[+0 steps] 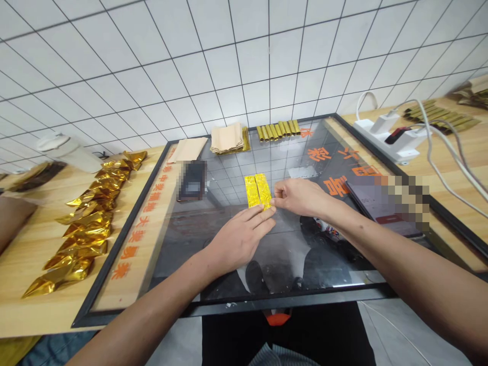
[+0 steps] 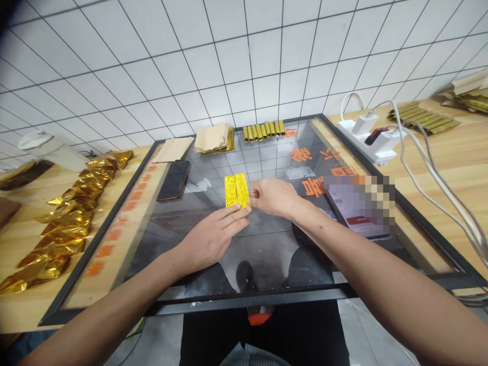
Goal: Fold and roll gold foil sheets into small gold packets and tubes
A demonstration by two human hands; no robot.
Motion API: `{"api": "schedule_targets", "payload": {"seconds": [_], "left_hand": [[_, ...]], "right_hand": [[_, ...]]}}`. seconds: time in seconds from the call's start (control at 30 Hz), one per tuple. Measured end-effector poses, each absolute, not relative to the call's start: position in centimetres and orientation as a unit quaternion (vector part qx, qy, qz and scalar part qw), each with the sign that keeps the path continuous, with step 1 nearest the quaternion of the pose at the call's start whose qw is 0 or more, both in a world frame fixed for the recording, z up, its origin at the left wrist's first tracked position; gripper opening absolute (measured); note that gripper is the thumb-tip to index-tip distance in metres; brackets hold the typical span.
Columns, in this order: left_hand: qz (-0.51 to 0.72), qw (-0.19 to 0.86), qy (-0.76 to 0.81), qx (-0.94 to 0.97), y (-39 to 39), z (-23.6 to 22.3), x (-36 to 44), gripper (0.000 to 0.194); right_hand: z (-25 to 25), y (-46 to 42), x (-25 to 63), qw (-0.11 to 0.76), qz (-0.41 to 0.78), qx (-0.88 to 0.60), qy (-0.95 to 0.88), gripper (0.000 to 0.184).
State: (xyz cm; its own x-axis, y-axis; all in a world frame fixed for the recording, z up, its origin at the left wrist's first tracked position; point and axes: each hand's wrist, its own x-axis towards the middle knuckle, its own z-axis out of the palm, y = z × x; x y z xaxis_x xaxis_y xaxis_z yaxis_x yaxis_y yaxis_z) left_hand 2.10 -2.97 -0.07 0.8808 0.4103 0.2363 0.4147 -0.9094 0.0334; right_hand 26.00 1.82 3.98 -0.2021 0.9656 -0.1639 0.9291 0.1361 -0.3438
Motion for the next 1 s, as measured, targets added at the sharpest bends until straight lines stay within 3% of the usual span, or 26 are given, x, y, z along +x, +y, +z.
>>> {"api": "schedule_targets", "payload": {"seconds": [0.5,0.83,1.0], "left_hand": [[-0.056,0.031,-0.231,-0.971,-3.3,1.5,3.1,0.037],[-0.070,0.035,-0.240,-0.968,-3.6,0.7,2.9,0.039],[-0.069,0.033,-0.243,-0.967,-3.7,0.7,2.9,0.039]], "right_hand": [[4.3,1.6,25.7,0.046,0.187,-0.634,-0.749,0.018],[4.4,1.8,26.6,0.071,0.219,-0.604,-0.763,0.027],[4.2,1.8,26.4,0.060,0.215,-0.613,-0.758,0.022]]}}
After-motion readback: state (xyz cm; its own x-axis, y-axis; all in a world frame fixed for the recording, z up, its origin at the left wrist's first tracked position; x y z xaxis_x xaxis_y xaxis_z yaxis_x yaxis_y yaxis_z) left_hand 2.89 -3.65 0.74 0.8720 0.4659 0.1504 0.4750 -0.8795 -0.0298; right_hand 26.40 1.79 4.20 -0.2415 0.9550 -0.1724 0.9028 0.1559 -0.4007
